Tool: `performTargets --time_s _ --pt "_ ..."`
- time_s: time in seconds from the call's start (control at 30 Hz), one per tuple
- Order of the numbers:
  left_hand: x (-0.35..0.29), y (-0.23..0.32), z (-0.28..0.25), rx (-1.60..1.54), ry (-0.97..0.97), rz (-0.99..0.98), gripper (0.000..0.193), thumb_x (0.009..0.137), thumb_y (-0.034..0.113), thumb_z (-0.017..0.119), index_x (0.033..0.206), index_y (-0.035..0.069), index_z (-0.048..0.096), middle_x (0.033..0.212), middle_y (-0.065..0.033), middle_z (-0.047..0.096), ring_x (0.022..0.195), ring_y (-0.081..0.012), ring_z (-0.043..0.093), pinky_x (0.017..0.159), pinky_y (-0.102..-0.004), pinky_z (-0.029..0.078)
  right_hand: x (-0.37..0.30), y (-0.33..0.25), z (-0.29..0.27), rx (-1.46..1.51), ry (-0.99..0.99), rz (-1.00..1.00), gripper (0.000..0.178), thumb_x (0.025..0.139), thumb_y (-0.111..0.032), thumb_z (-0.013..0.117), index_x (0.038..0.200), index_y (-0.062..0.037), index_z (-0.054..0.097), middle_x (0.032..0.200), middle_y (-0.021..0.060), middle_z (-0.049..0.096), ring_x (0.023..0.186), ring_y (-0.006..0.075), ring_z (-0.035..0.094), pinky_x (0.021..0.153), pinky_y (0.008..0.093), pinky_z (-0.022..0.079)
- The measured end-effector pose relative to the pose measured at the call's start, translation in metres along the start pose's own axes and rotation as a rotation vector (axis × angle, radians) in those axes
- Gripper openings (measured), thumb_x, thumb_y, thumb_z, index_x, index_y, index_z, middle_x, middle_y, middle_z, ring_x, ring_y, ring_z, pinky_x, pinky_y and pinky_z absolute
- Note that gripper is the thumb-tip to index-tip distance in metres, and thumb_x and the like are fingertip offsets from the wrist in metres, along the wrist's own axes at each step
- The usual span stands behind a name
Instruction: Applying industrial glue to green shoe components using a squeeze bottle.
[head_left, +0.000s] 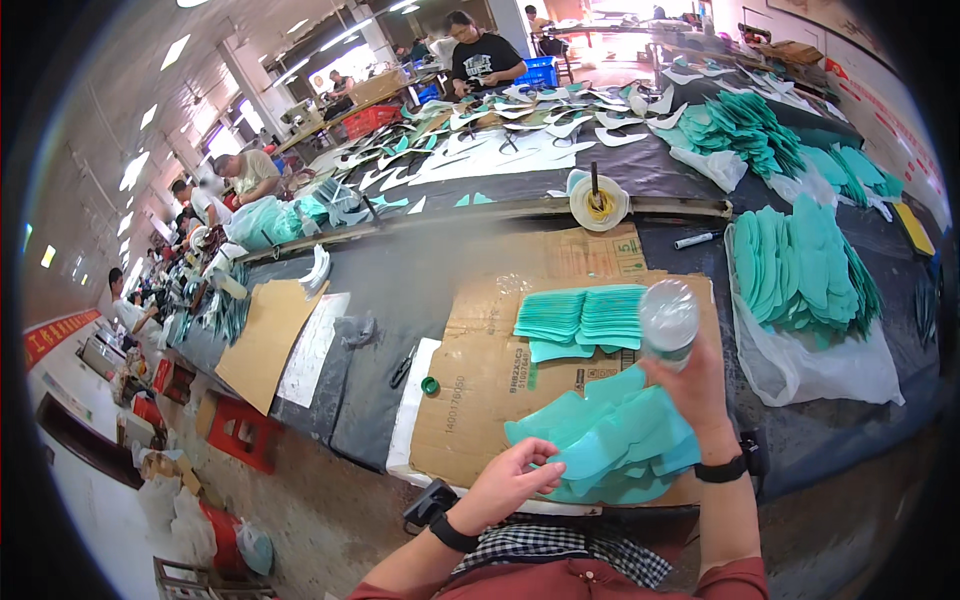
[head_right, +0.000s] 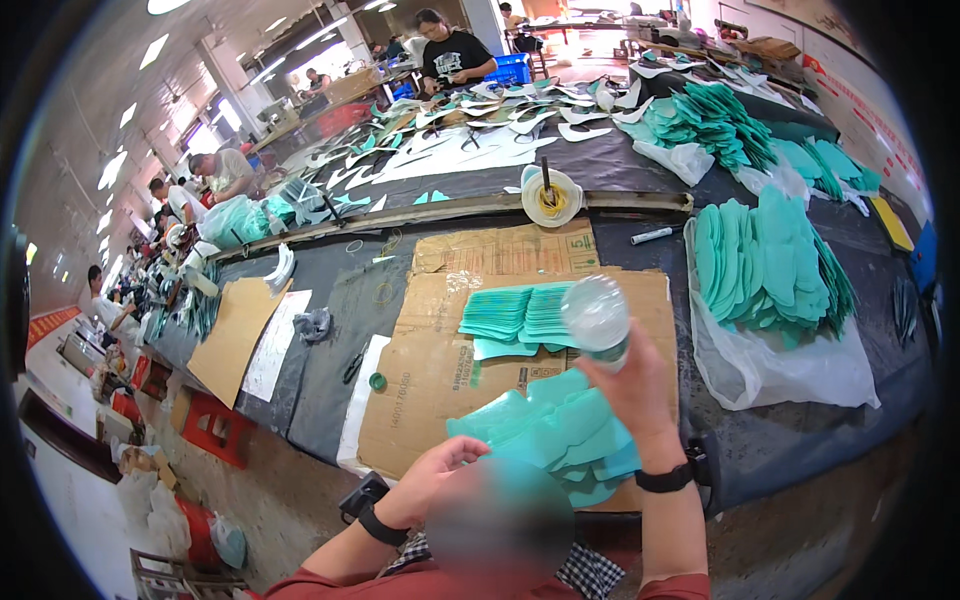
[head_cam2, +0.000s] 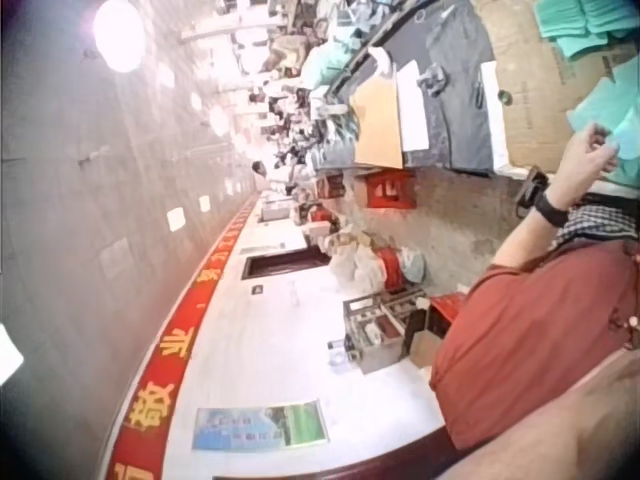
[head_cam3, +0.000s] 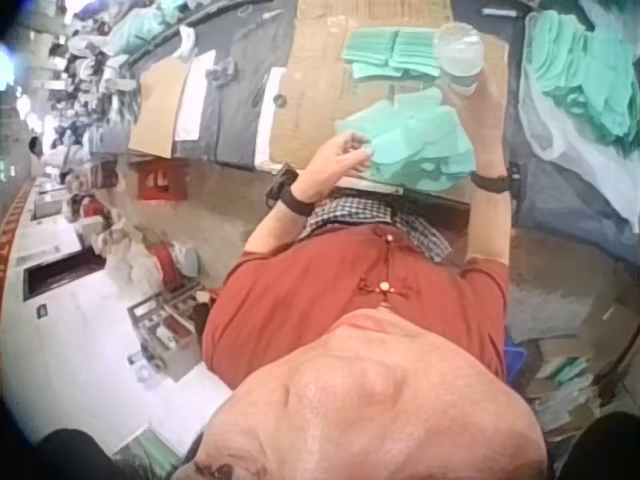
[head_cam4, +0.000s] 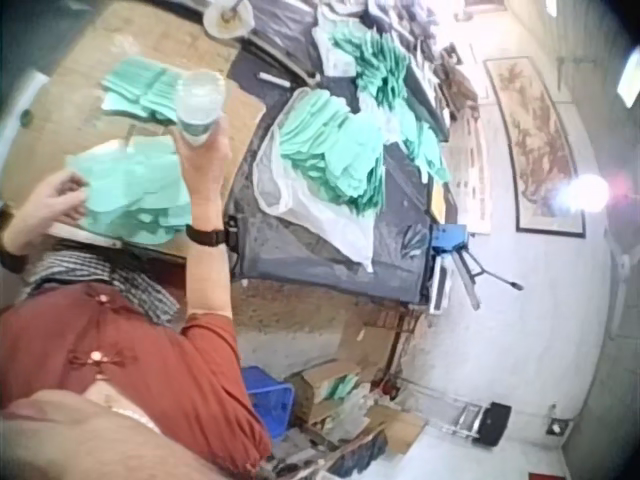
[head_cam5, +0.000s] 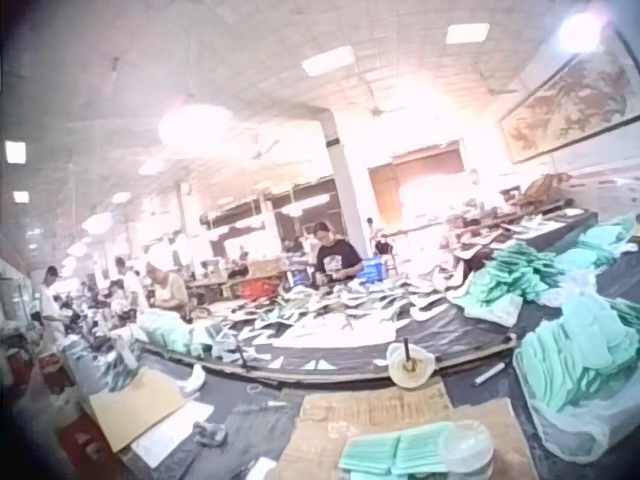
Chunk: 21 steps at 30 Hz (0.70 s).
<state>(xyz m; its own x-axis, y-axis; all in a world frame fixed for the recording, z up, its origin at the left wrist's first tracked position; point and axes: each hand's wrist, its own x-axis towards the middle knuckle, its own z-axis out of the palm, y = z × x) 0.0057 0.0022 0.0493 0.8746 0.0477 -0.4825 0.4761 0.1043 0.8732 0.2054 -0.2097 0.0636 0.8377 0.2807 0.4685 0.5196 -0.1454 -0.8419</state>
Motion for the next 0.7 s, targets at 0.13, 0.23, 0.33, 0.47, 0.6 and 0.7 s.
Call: performTargets --time_s 0.13,0.23,0.33,0.47,0.6,0.7 --pt "-0.002 -0.007 0.005 -0.082 0.030 -0.004 0.034 0.101 0.021 0.068 0.123 -0.002 0.056 0.114 -0.0090 0.063 0.098 -0.0168 0.068 0.084 -0.0297 0.057 -0.012 -0.010 -0.020 0.021 0.104 -0.025 0.050 0.078 0.000 0.079 0.124 -0.0025 0.060 0.114 0.0164 0.069 0.106 0.0309 0.069 0.092 0.0387 0.055" --pt "-0.004 -0.012 0.009 -0.174 0.059 -0.012 0.032 0.100 0.022 0.069 0.120 0.001 0.057 0.112 -0.0065 0.063 0.094 -0.0151 0.068 0.082 -0.0274 0.057 -0.038 -0.023 -0.012 -0.303 -0.049 -0.370 0.051 0.073 0.002 0.078 0.122 -0.0035 0.061 0.115 0.0175 0.065 0.110 0.0388 0.064 0.095 0.0447 0.053" --pt "-0.004 -0.012 0.013 -0.167 0.108 -0.011 0.030 0.100 0.022 0.070 0.118 0.003 0.057 0.110 -0.0055 0.063 0.094 -0.0150 0.068 0.081 -0.0273 0.057 -0.051 -0.031 -0.011 -0.119 0.013 -0.462 0.058 0.072 0.001 0.080 0.126 -0.0025 0.059 0.118 0.0174 0.065 0.113 0.0379 0.064 0.098 0.0443 0.053" --pt "-0.002 -0.010 0.018 -0.209 0.173 -0.083 0.028 0.102 0.027 0.066 0.115 0.004 0.057 0.110 -0.0057 0.063 0.092 -0.0168 0.070 0.081 -0.0281 0.058 -0.054 -0.039 -0.021 0.004 0.051 -0.304 0.064 0.071 -0.003 0.084 0.129 -0.0022 0.057 0.122 0.0184 0.064 0.113 0.0357 0.065 0.097 0.0429 0.054" --pt "-0.005 -0.010 0.024 -0.125 0.248 0.024 0.030 0.104 0.033 0.060 0.116 0.005 0.058 0.105 -0.0062 0.065 0.092 -0.0186 0.071 0.080 -0.0286 0.058 -0.075 -0.044 -0.012 0.334 -0.301 -0.191 0.066 0.074 -0.013 0.089 0.132 -0.0038 0.057 0.122 0.0172 0.067 0.111 0.0305 0.068 0.096 0.0402 0.054" --pt "-0.006 -0.009 0.027 -0.219 0.251 -0.037 0.030 0.104 0.034 0.060 0.115 0.005 0.059 0.104 -0.0070 0.066 0.090 -0.0198 0.072 0.079 -0.0290 0.059 -0.083 -0.029 0.001 0.309 -0.419 -0.173 0.060 0.077 -0.021 0.088 0.128 -0.0059 0.060 0.116 0.0178 0.069 0.108 0.0328 0.069 0.091 0.0405 0.056"
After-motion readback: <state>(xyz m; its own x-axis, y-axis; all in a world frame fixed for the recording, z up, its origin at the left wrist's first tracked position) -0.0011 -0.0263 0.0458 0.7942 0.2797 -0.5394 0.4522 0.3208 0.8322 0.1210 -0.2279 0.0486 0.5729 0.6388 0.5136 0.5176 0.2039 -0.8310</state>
